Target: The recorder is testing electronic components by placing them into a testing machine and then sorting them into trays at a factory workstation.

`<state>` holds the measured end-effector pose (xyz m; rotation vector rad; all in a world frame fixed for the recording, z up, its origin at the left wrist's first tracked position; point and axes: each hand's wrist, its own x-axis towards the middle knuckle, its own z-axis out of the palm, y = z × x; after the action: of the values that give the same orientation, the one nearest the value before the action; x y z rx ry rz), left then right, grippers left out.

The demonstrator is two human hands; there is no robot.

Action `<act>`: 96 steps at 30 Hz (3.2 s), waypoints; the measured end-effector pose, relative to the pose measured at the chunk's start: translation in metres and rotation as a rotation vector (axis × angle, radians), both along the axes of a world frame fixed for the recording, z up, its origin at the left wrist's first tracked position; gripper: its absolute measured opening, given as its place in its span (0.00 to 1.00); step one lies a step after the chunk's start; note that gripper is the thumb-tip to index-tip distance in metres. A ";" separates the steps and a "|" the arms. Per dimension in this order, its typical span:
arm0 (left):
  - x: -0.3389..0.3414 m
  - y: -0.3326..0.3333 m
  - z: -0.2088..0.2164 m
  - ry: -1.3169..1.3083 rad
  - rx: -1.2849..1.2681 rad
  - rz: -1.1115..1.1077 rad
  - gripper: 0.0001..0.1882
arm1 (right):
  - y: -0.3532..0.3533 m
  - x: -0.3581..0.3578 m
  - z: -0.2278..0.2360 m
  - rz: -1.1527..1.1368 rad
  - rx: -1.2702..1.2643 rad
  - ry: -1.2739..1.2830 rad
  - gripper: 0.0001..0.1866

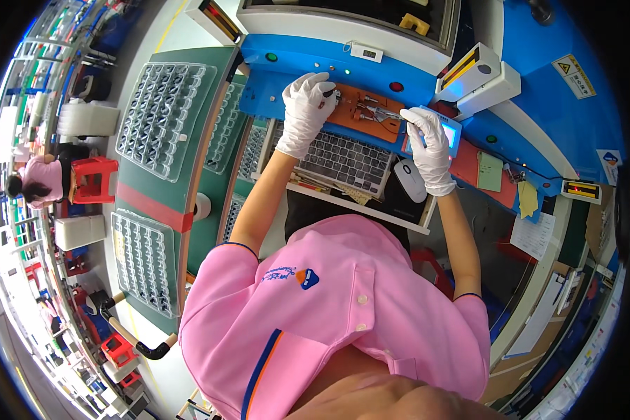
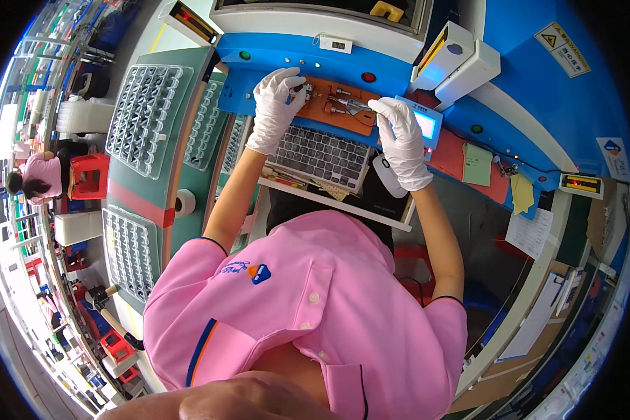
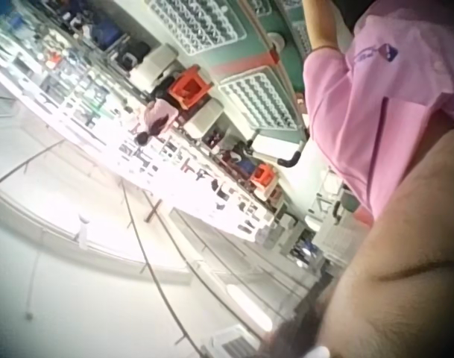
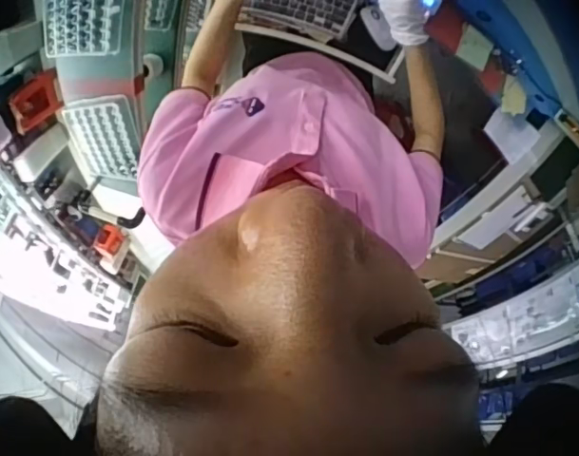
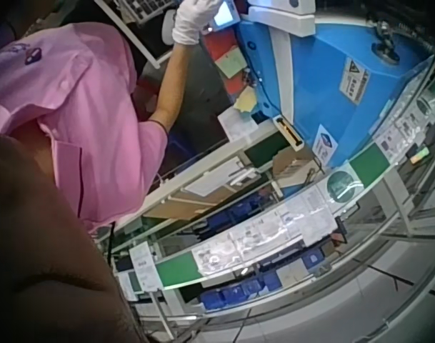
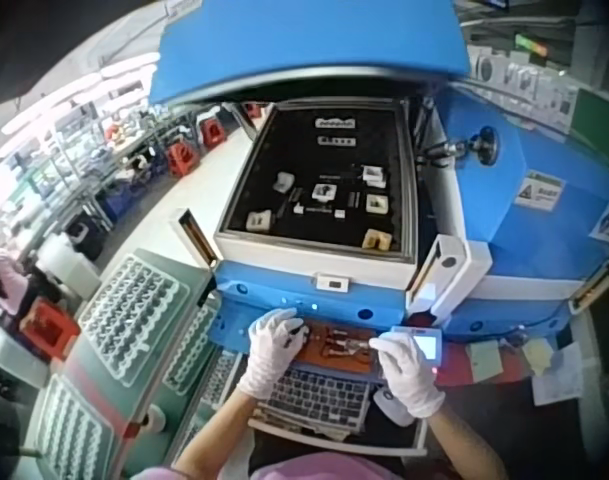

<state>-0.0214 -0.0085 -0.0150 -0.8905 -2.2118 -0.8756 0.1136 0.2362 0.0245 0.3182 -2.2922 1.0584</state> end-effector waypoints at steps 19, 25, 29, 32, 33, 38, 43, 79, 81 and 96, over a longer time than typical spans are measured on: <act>-0.087 0.057 0.152 -0.091 0.355 -0.375 0.21 | -0.022 -0.164 0.080 0.007 -0.218 0.190 0.13; -0.269 0.117 0.116 0.384 -0.174 0.158 0.16 | -0.015 -0.347 0.061 -0.213 -0.118 0.370 0.12; -0.261 0.153 0.113 -0.221 -0.340 -0.081 0.16 | 0.055 -0.373 0.036 -0.417 -0.177 0.196 0.12; -0.267 0.144 0.115 -0.353 -0.290 -0.183 0.12 | 0.034 -0.378 0.040 -0.364 -0.287 0.067 0.12; -0.267 0.134 0.112 -0.371 -0.298 -0.170 0.12 | 0.023 -0.379 0.046 -0.309 -0.306 0.014 0.11; -0.220 0.129 0.152 -0.035 0.338 -0.105 0.13 | 0.046 -0.389 0.038 -0.260 -0.029 -0.008 0.11; -0.085 0.059 0.142 -0.202 0.476 0.021 0.20 | 0.022 -0.386 0.047 -0.227 0.070 -0.050 0.10; -0.054 -0.053 0.068 -0.655 0.531 -0.133 0.13 | 0.008 -0.084 0.024 -0.005 0.522 -0.121 0.17; -0.037 -0.083 0.089 -0.658 0.704 -0.118 0.16 | 0.001 -0.082 0.029 0.060 0.462 -0.111 0.18; 0.007 -0.303 0.103 -0.577 0.054 0.955 0.13 | -0.006 -0.079 0.009 0.376 0.274 -0.002 0.04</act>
<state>-0.0145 -0.3114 0.0883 0.5382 -2.6249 -0.7289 0.0347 0.2303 0.0334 0.8865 -2.4374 0.9107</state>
